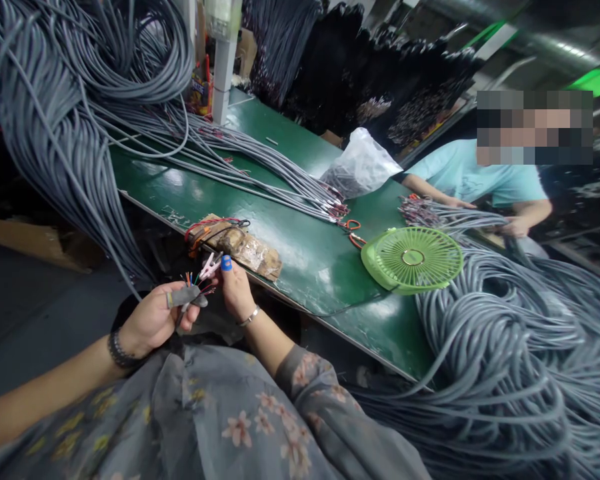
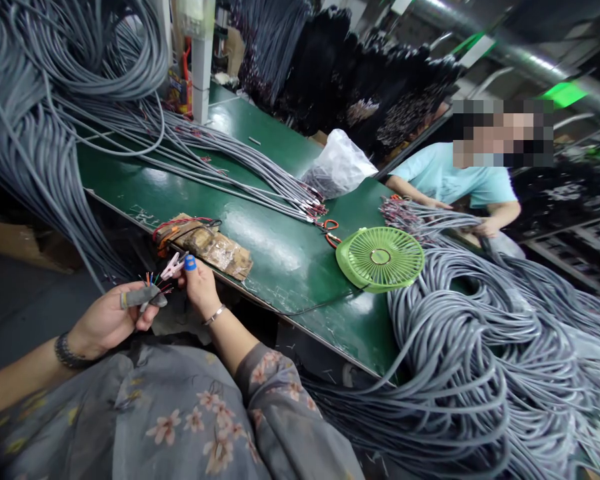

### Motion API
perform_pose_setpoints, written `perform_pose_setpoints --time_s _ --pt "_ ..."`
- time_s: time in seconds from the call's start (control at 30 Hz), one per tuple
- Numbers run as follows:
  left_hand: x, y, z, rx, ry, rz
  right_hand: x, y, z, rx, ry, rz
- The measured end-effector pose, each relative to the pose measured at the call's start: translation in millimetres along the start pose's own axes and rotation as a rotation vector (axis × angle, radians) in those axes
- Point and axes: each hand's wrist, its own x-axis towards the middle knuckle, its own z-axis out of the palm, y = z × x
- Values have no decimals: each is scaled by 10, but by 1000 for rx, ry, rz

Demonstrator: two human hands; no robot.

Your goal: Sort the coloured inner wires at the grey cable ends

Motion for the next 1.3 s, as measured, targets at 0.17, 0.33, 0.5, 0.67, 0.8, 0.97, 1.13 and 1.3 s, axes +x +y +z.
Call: perform_pose_setpoints --time_s 0.17,0.33,0.5,0.67,0.8,0.97,1.13,1.3 --pt "31 -21 40 7 26 -11 54 -33 85 237 -81 192" --pt "56 -62 59 3 38 -36 58 -65 150 352 -15 226" --pt "4 -110 30 28 50 -4 18 -76 110 356 -54 293" --pt "-38 -122 -2 58 64 38 -32 -132 53 363 -100 324" --pt "-41 -90 14 48 85 51 -60 -149 56 323 -91 256" --pt "-65 -58 83 -9 120 92 -63 -155 100 330 -98 261" --pt "-54 -83 124 -63 190 139 -21 -139 163 362 -83 291" --pt "-24 -121 105 -34 172 121 14 -76 202 376 19 245"
